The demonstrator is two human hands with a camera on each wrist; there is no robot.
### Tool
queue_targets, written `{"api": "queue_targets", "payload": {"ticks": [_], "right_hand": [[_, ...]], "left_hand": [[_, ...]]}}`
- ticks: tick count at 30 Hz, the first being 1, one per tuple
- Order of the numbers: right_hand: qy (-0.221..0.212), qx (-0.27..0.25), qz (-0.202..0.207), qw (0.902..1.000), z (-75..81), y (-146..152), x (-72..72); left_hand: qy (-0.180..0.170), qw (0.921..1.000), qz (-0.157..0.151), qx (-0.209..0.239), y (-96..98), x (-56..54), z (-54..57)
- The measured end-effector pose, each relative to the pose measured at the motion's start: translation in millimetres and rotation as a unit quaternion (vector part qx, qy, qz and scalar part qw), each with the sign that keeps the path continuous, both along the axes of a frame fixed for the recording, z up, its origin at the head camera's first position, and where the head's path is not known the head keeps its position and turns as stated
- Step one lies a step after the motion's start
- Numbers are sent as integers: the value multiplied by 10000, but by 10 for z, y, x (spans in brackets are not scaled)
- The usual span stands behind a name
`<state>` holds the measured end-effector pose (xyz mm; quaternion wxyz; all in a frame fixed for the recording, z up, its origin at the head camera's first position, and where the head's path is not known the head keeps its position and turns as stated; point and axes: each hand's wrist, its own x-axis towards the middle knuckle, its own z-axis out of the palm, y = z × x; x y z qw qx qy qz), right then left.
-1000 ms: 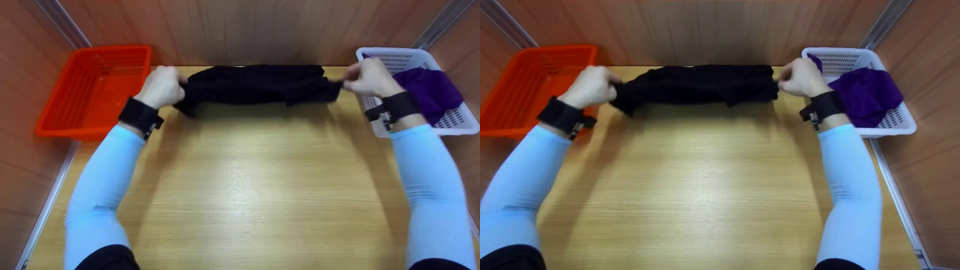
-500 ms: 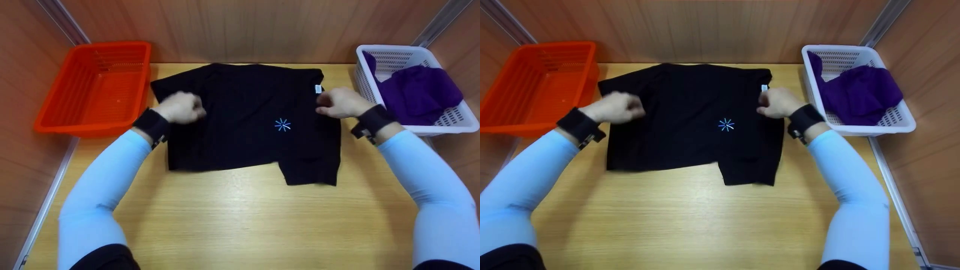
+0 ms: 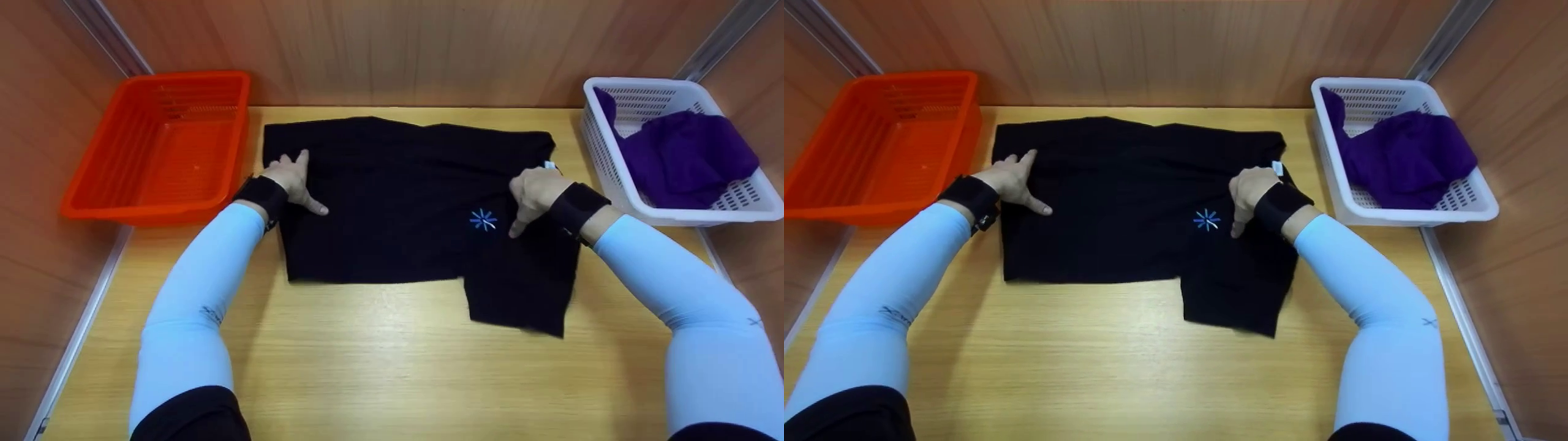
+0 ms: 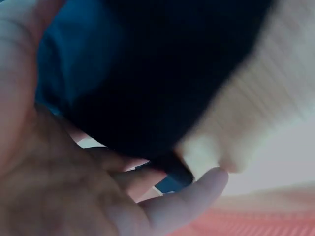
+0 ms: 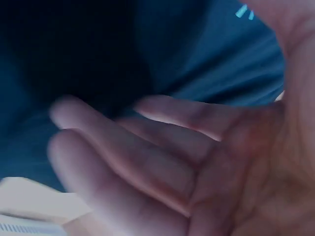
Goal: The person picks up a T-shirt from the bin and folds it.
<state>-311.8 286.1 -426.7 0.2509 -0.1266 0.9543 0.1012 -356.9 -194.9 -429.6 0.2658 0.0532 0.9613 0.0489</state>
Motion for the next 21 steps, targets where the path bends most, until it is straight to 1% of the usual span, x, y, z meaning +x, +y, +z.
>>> {"api": "queue_targets", "payload": {"ticks": [2,3,5,6,7,8,9,11,12,14,15,17,19,21], "right_hand": [[-318,22,-157,9994,54,-7,7],[-488,-88,-262,9984,72,-5,-3],[-629,-407,-493,9960,84,16,-48],[-626,-604,-590,9945,77,39,-81],[-523,-751,-601,9940,64,61,-112],[-393,-864,-581,9938,44,87,-145],[-247,-941,-541,9938,19,114,-176],[56,-934,-429,9947,-29,166,-226],[138,-905,-385,9951,-53,190,-247],[164,-868,-419,9952,-85,216,-286],[145,-858,-464,9951,-98,228,-308],[107,-867,-565,9946,-118,255,-340],[95,-895,-640,9939,-136,272,-385],[102,-906,-655,9937,-155,290,-430]], "left_hand": [[114,9995,-99,-286,21,62,33],[225,9984,-206,-468,26,95,50],[442,9942,-446,-869,36,155,76],[551,9915,-551,-1039,41,182,88],[608,9898,-587,-1148,46,207,100],[623,9897,-528,-1177,48,218,102],[557,9914,-373,-1123,50,222,104],[354,9950,43,-934,50,204,107],[245,9961,295,-792,46,185,106],[3,9963,753,-407,30,139,104],[-125,9958,877,-232,21,118,106],[-277,9953,925,91,20,72,96],[-363,9932,939,582,16,36,70],[-280,9876,1020,1162,-1,30,62]]}}
